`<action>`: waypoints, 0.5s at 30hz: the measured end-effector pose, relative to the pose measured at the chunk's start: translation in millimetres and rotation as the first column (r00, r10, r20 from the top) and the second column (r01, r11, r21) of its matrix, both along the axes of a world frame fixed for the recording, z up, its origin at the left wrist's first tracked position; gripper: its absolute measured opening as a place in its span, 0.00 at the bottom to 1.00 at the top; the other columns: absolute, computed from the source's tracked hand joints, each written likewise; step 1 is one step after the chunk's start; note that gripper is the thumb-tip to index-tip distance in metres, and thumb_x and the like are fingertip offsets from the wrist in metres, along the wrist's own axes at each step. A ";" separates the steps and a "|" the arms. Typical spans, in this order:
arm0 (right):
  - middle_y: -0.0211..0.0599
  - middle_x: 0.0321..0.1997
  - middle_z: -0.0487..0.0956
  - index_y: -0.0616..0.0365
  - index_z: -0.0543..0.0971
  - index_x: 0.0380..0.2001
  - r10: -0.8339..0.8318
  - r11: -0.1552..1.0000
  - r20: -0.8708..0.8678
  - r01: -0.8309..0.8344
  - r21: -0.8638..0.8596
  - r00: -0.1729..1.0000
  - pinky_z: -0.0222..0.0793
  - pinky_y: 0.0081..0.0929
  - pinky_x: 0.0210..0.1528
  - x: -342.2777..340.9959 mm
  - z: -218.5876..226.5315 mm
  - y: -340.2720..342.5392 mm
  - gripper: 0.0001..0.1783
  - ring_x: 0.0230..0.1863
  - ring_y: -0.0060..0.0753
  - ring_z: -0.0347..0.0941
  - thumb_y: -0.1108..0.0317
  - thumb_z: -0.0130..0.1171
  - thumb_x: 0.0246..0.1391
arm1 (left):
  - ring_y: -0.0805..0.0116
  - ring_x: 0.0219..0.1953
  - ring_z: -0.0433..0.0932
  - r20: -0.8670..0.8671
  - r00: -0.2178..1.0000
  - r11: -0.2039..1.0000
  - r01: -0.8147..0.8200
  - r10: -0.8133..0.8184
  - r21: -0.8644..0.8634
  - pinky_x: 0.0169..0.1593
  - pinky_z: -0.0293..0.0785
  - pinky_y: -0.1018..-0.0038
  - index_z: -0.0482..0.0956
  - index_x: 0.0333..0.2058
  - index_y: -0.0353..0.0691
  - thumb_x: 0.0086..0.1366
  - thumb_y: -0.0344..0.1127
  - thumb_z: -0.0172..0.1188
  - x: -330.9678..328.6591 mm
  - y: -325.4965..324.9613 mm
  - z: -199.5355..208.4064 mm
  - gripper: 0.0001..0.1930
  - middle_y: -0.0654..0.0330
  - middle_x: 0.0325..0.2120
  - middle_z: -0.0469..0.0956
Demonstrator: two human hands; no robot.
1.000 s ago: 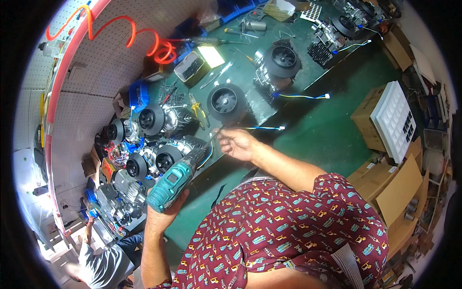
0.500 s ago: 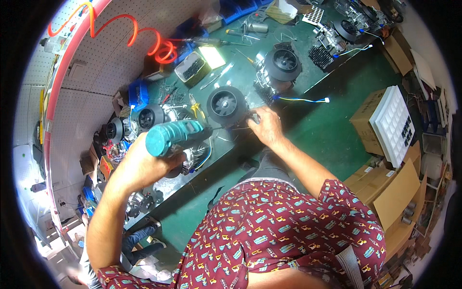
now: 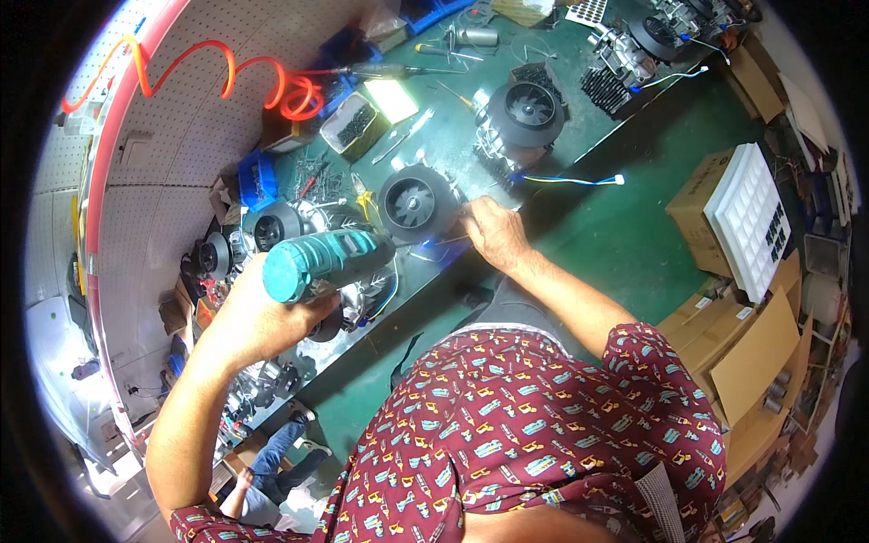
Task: The person assembles small electronic components on a workbench. They use a power drill to fasten parts onto cylindrical housings and then use a pneumatic air gun to clean the assembled units. The person handles multiple components one at a time, placing them on the table after each step.
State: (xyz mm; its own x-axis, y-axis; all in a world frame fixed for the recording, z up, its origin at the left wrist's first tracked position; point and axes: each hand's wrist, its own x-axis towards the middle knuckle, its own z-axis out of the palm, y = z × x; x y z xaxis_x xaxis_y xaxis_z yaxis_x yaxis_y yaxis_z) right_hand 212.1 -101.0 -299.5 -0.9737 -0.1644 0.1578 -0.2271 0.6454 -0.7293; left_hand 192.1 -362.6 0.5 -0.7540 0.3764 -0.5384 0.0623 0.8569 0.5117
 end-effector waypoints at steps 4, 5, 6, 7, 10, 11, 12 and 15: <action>0.48 0.38 0.78 0.58 0.74 0.39 0.000 1.000 0.028 0.000 -0.004 1.000 0.74 0.48 0.41 5.4 2.2 -2.4 0.10 0.40 0.56 0.77 0.68 0.59 0.55 | 0.66 0.41 0.81 0.071 0.997 0.998 -0.039 0.042 -0.047 0.50 0.77 0.68 0.80 0.49 0.39 0.58 0.26 0.67 1.0 6.4 8.0 0.19 0.57 0.40 0.83; 0.48 0.39 0.78 0.58 0.74 0.39 0.000 1.000 0.032 0.000 -0.012 0.999 0.74 0.48 0.41 6.0 3.4 -2.7 0.10 0.40 0.56 0.77 0.68 0.59 0.55 | 0.64 0.39 0.82 0.046 0.998 0.999 -0.051 0.052 -0.010 0.48 0.77 0.67 0.81 0.48 0.38 0.57 0.27 0.66 2.0 5.9 6.2 0.18 0.55 0.38 0.83; 0.48 0.39 0.78 0.58 0.74 0.39 0.000 1.000 0.037 0.001 -0.019 0.999 0.74 0.48 0.41 6.7 4.9 -2.8 0.10 0.41 0.56 0.77 0.68 0.59 0.54 | 0.62 0.37 0.83 0.021 0.998 0.998 -0.062 0.062 0.027 0.46 0.78 0.67 0.81 0.47 0.37 0.57 0.28 0.65 3.6 4.9 2.6 0.17 0.52 0.36 0.84; 0.48 0.39 0.78 0.58 0.73 0.39 0.001 1.000 0.040 0.001 -0.028 0.999 0.74 0.48 0.41 7.0 6.0 -3.2 0.10 0.41 0.56 0.77 0.68 0.59 0.54 | 0.60 0.36 0.84 -0.005 0.997 0.995 -0.073 0.074 0.063 0.44 0.79 0.66 0.81 0.45 0.36 0.56 0.29 0.64 5.7 4.1 0.4 0.16 0.50 0.34 0.84; 0.48 0.39 0.78 0.58 0.73 0.39 -0.014 0.998 0.017 0.015 -0.058 1.000 0.73 0.48 0.41 8.3 -0.6 -4.3 0.10 0.40 0.56 0.77 0.69 0.59 0.55 | 0.57 0.35 0.83 -0.019 0.997 0.994 -0.074 0.075 0.084 0.43 0.78 0.65 0.81 0.45 0.36 0.57 0.30 0.64 11.3 8.3 -2.3 0.16 0.49 0.33 0.84; 0.48 0.39 0.78 0.58 0.73 0.39 -0.017 0.998 0.018 0.018 -0.060 1.000 0.73 0.48 0.41 7.5 -1.7 -3.0 0.10 0.40 0.56 0.77 0.69 0.59 0.55 | 0.56 0.35 0.83 -0.037 0.998 0.996 -0.054 0.057 0.064 0.43 0.78 0.65 0.81 0.45 0.36 0.56 0.30 0.64 11.2 9.0 -4.3 0.16 0.49 0.33 0.84; 0.47 0.38 0.78 0.58 0.73 0.39 -0.020 0.998 0.019 0.021 -0.062 1.000 0.73 0.48 0.40 6.7 -2.4 -1.7 0.10 0.40 0.56 0.77 0.69 0.59 0.55 | 0.55 0.35 0.83 -0.055 0.998 0.998 -0.035 0.038 0.043 0.43 0.78 0.65 0.81 0.44 0.36 0.56 0.31 0.64 10.9 9.6 -6.6 0.16 0.48 0.33 0.83; 0.47 0.38 0.78 0.58 0.74 0.39 -0.031 0.998 0.043 0.034 -0.062 0.999 0.74 0.48 0.40 8.3 -2.3 -4.1 0.10 0.40 0.56 0.77 0.69 0.58 0.55 | 0.49 0.35 0.83 -0.067 0.998 0.999 -0.015 0.019 0.047 0.42 0.79 0.63 0.81 0.43 0.36 0.56 0.32 0.63 14.1 8.1 -10.9 0.15 0.46 0.31 0.83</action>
State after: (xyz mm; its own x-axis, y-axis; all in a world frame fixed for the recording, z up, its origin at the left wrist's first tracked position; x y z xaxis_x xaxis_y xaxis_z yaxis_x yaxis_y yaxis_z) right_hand 220.4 -105.2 -301.8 -0.9843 -0.1238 0.1260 -0.1755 0.6048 -0.7768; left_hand 206.2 -354.5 -10.4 -0.7946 0.3867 -0.4680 0.0839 0.8334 0.5462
